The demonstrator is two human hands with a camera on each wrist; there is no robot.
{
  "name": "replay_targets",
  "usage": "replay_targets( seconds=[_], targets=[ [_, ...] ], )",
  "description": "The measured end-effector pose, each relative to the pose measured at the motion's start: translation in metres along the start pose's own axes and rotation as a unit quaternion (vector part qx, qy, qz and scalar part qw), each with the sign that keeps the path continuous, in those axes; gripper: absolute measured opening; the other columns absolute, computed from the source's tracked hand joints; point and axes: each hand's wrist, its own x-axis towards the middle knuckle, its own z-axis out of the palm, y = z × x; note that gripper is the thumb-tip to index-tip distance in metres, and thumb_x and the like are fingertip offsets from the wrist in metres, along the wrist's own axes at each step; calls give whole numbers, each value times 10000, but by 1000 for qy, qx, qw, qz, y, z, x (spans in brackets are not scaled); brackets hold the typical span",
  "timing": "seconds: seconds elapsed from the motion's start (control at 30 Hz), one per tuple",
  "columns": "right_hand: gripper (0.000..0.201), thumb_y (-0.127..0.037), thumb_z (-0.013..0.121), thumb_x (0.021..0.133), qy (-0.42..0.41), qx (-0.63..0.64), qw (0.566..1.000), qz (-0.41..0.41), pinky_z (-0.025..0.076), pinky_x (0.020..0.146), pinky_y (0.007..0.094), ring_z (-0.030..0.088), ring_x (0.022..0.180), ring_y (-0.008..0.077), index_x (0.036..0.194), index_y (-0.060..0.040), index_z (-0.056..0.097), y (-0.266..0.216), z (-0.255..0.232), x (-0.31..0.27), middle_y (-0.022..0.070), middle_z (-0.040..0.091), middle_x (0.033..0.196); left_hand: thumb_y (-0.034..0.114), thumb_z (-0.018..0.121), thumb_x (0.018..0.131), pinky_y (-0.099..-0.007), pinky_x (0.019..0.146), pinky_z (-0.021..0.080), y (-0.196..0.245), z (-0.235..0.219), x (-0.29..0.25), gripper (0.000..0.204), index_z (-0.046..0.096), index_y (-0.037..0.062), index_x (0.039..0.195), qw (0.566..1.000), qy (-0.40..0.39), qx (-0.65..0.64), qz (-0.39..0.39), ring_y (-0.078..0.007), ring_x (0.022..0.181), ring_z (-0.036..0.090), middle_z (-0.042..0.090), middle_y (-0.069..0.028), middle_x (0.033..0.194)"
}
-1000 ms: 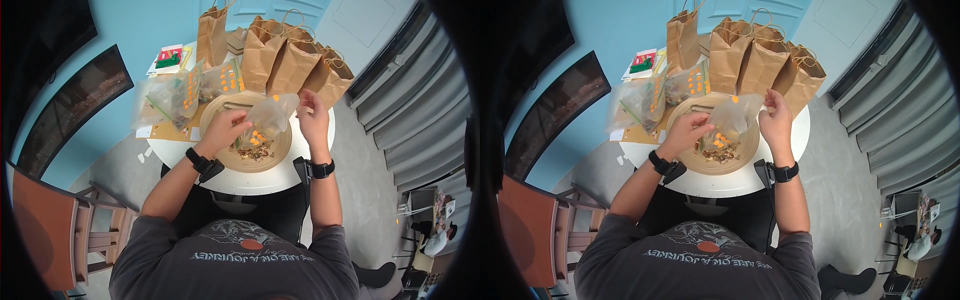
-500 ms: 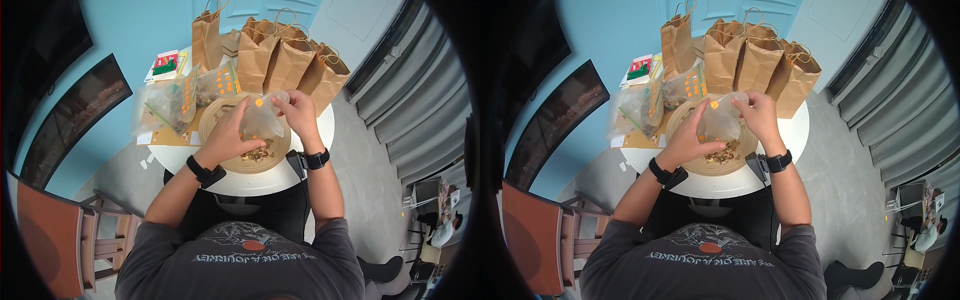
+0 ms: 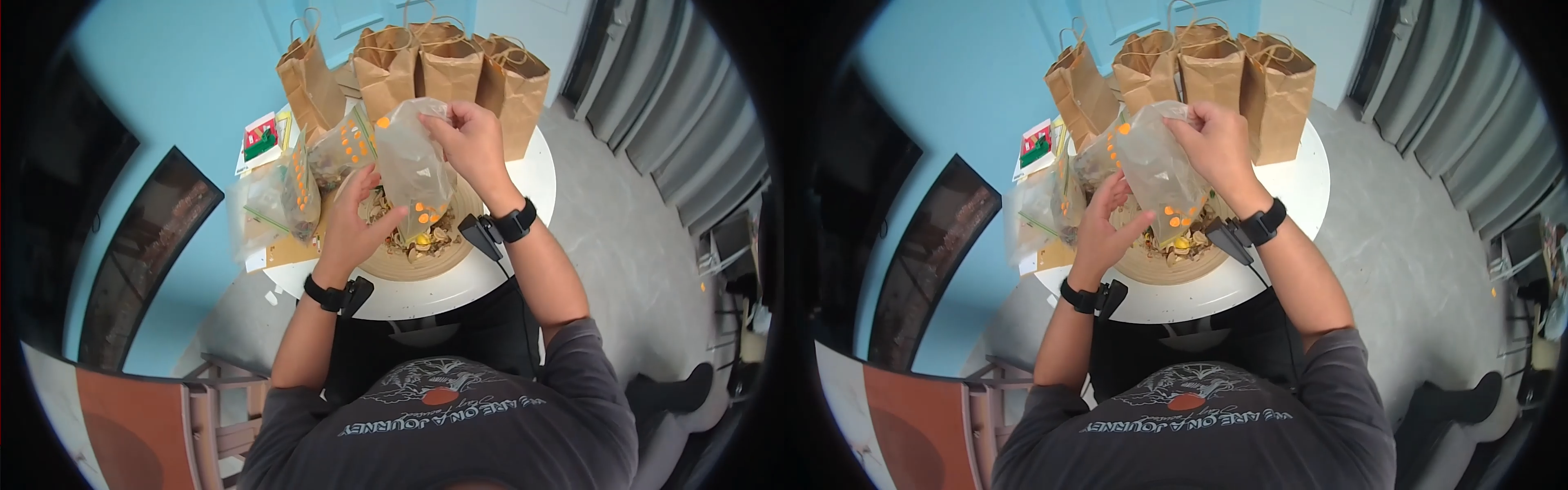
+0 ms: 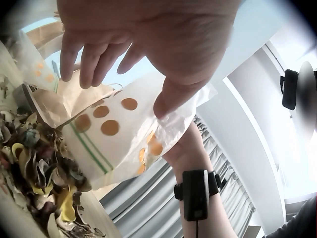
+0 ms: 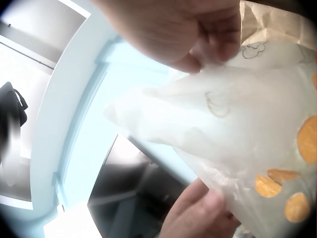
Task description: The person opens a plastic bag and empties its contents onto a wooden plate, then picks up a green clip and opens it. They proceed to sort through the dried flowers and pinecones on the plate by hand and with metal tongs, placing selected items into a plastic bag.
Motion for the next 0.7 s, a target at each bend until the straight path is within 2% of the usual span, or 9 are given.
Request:
replay_targets(
  seconds=[0.13, 0.23, 0.3, 0.33, 0.4, 0.5, 0.6, 0.67, 0.7],
  targets=[
    [347, -220, 848, 881, 18, -5, 1000, -8, 471, 573, 329, 511, 569, 139, 749, 32, 649, -7, 1, 3, 88, 587, 618, 187, 841, 908, -418, 1135, 481, 11, 4, -1, 631, 588, -37, 1440, 999, -42, -26, -10, -299, 1242, 690, 728, -162, 1317],
    [344, -214, 845, 883, 14, -11, 1000, -3, 478, 583, 321, 522, 583, 132, 738, 23, 642, -5, -2, 5, 86, 597, 623, 177, 822, 926, -390, 1072, 513, -4, 2, -1, 520, 646, -25, 1371, 997, -66, -38, -12, -268, 1179, 715, 753, -154, 1256],
    [345, -214, 844, 883, 16, -2, 1000, 0, 485, 590, 311, 539, 593, 124, 730, 17, 639, -6, -3, 5, 84, 609, 628, 146, 777, 994, -307, 1015, 519, -18, -5, -2, 409, 664, -17, 1352, 993, -94, -28, -71, -137, 1150, 687, 749, -84, 1243],
    [340, -228, 846, 888, 9, 21, 1000, 20, 495, 602, 298, 562, 610, 113, 743, 15, 656, -8, -4, 4, 71, 635, 649, 146, 777, 994, -307, 1015, 519, -23, -4, -3, 409, 664, -17, 1352, 993, -95, -27, -70, -137, 1150, 687, 749, -84, 1243],
    [337, -242, 848, 892, 2, 43, 998, 41, 504, 614, 285, 584, 626, 102, 757, 12, 674, -10, -6, 2, 58, 661, 670, 203, 713, 1050, -259, 827, 522, -29, -3, -5, 259, 737, -16, 1185, 990, -11, -94, -106, -91, 952, 683, 773, -42, 1031],
    [348, -291, 845, 908, -12, 77, 996, 37, 523, 629, 274, 637, 684, 87, 805, 16, 719, -9, -11, -1, 31, 713, 744, 245, 690, 1078, -217, 780, 484, -34, -19, -4, 261, 741, -5, 1134, 986, 8, -16, -167, -30, 887, 616, 735, 9, 976],
    [367, -328, 834, 923, -66, 75, 993, 58, 522, 613, 274, 650, 722, 84, 959, 28, 751, -8, -16, -6, 20, 743, 848, 262, 672, 1093, -209, 777, 469, -30, -17, -2, 267, 739, 4, 1086, 977, 57, -133, -155, -22, 860, 592, 712, 29, 953],
    [395, -242, 792, 967, -167, 114, 968, 152, 498, 551, 233, 666, 806, 72, 1237, 31, 696, -10, -21, -11, 56, 745, 1057, 268, 663, 1100, -214, 794, 473, -20, -15, 1, 267, 739, 12, 1088, 966, 72, -191, -162, -23, 884, 594, 713, 33, 975],
    [395, -242, 792, 967, -166, 114, 968, 151, 498, 551, 233, 666, 806, 72, 1237, 31, 696, -6, -22, -13, 56, 745, 1057, 274, 655, 1106, -219, 811, 477, -16, -14, 3, 267, 739, 20, 1090, 950, 87, -249, -168, -24, 908, 596, 713, 36, 998]
  ],
)
